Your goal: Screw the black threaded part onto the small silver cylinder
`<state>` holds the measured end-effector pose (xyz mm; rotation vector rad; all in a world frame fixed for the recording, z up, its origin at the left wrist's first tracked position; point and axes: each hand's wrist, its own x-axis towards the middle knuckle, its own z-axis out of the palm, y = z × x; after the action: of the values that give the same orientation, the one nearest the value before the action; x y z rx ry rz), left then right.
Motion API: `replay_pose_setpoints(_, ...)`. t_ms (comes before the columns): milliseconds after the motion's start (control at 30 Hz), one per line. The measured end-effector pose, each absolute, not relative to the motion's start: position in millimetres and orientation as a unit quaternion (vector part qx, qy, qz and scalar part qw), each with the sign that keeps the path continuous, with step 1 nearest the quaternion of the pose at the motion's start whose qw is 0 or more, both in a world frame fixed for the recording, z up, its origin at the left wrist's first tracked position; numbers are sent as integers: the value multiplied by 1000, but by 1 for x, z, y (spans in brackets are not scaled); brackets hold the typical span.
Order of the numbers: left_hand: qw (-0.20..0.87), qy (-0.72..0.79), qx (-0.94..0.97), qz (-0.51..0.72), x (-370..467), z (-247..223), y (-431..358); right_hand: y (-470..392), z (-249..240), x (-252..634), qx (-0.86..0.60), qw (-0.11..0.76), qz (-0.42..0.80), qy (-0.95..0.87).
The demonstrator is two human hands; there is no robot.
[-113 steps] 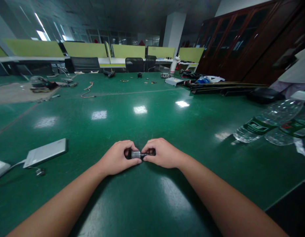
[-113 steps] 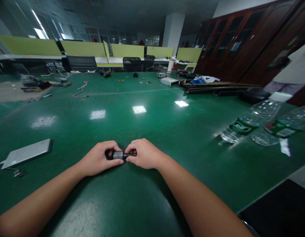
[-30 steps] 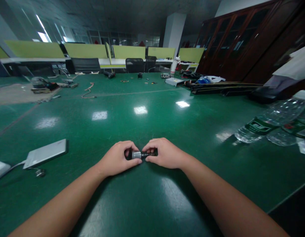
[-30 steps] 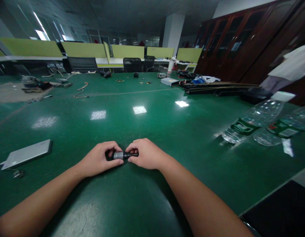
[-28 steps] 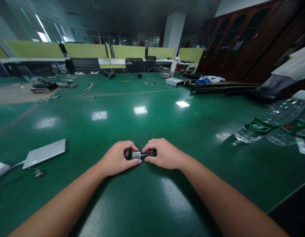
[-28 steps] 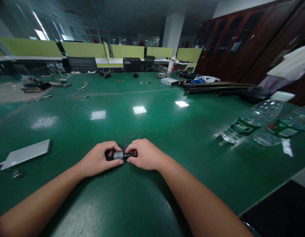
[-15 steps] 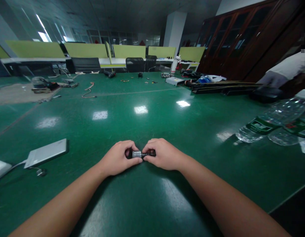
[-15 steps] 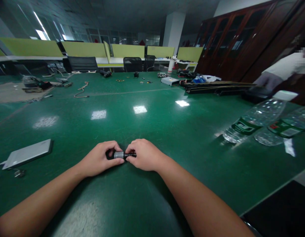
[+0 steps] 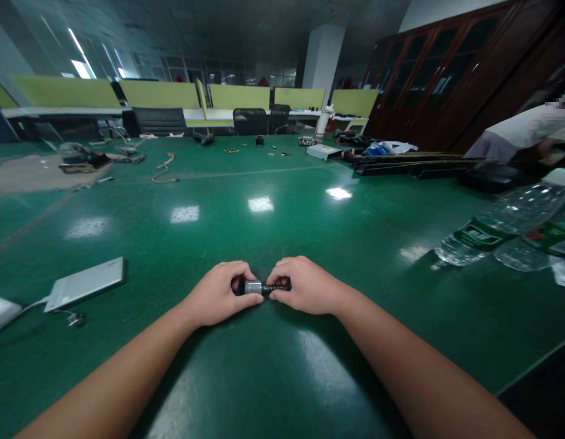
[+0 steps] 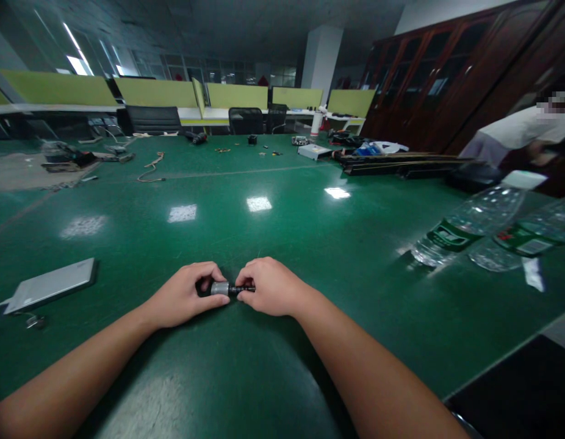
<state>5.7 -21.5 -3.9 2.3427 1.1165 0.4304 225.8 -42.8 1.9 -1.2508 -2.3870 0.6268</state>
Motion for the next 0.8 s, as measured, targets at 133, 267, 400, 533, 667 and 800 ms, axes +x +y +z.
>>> replay_pose_setpoints(133, 254, 414, 860, 157, 6, -5, -21, -43, 4, 228, -454, 178, 228, -843)
replay_pose_setpoints(267, 253, 412, 861, 155, 7, -5, -21, -43, 5, 232, -452, 167, 235, -844)
replay_pose_setpoints(400, 252, 411, 862, 155, 6, -4, -21, -43, 6, 237, -438, 160, 236, -852)
replay_pose_setpoints(533, 251, 409, 863, 157, 7, -4, -21, -42, 8, 241, -443, 152, 236, -851)
replay_pose_setpoints(667, 253, 413, 860, 160, 7, -5, -21, -42, 10, 244, -446, 146, 241, -850)
replay_pose_setpoints(800, 257, 414, 858, 163, 7, -5, -22, -42, 11, 247, -451, 146, 250, -844)
